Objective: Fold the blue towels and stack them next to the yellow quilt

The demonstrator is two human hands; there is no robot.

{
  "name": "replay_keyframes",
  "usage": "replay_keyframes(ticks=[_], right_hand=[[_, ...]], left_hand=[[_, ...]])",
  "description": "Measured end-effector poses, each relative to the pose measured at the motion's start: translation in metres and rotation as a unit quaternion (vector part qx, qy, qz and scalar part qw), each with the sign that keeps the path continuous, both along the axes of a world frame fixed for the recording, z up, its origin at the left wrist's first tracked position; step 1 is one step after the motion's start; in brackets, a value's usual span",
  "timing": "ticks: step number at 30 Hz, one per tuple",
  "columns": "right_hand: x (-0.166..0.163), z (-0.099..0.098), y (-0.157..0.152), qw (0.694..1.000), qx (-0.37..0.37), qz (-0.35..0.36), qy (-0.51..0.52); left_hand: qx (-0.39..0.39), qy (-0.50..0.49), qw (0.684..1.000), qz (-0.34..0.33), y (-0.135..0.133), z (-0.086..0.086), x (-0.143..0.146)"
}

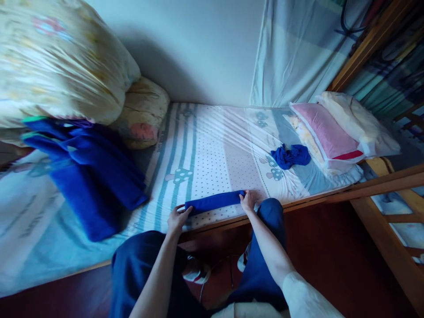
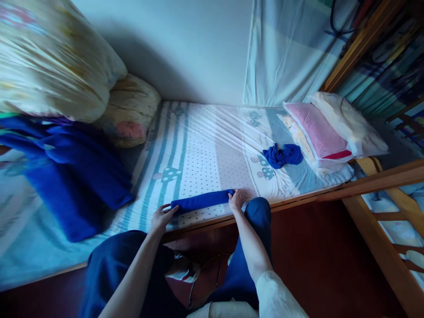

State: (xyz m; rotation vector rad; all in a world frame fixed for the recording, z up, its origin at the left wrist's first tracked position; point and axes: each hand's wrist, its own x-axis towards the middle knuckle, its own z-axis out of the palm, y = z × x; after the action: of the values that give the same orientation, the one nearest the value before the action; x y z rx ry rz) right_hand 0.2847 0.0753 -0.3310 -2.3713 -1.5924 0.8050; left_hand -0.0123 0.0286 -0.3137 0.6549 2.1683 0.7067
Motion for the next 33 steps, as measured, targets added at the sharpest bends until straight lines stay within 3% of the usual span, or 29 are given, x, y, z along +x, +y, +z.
replay_keyframes(ticks=[6,10,13,15,18,22,25,29,33], right_hand=[[0.002,0.003,0.002,1.0,0.006,0.007,-0.003],[0.004,0.01,0.001,1.0,0.018,0.009,0.012],[0.004,0.022,-0.005,0.998,0.067,0.003,0.009],[0.001,0.034,-0.008,0.992,0.12,0.025,0.012],[-0.01,0.06,-0.007,0.975,0.185,0.119,0.041],[-0.041,0.1,0.008,0.936,0.231,0.256,0.069],[-0.069,0.126,0.025,0.911,0.253,0.311,0.097],[-0.105,0.149,0.041,0.9,0.258,0.299,0.187],[-0.144,0.163,0.043,0.911,0.246,0.239,0.229]], left_hand=[[0.085,-0.215,0.97,0.07,0.007,0.018,0.008],[0.162,-0.198,0.965,0.065,0.013,0.034,0.012],[0.208,-0.157,0.964,0.048,0.018,0.047,0.015],[0.233,-0.14,0.962,0.029,0.022,0.057,0.018],[0.27,-0.131,0.954,-0.015,0.028,0.075,0.027],[0.314,-0.129,0.938,-0.07,0.035,0.102,0.044],[0.363,-0.127,0.917,-0.108,0.038,0.122,0.056],[0.434,-0.13,0.884,-0.119,0.044,0.144,0.056],[0.46,-0.176,0.863,-0.109,0.047,0.151,0.021]])
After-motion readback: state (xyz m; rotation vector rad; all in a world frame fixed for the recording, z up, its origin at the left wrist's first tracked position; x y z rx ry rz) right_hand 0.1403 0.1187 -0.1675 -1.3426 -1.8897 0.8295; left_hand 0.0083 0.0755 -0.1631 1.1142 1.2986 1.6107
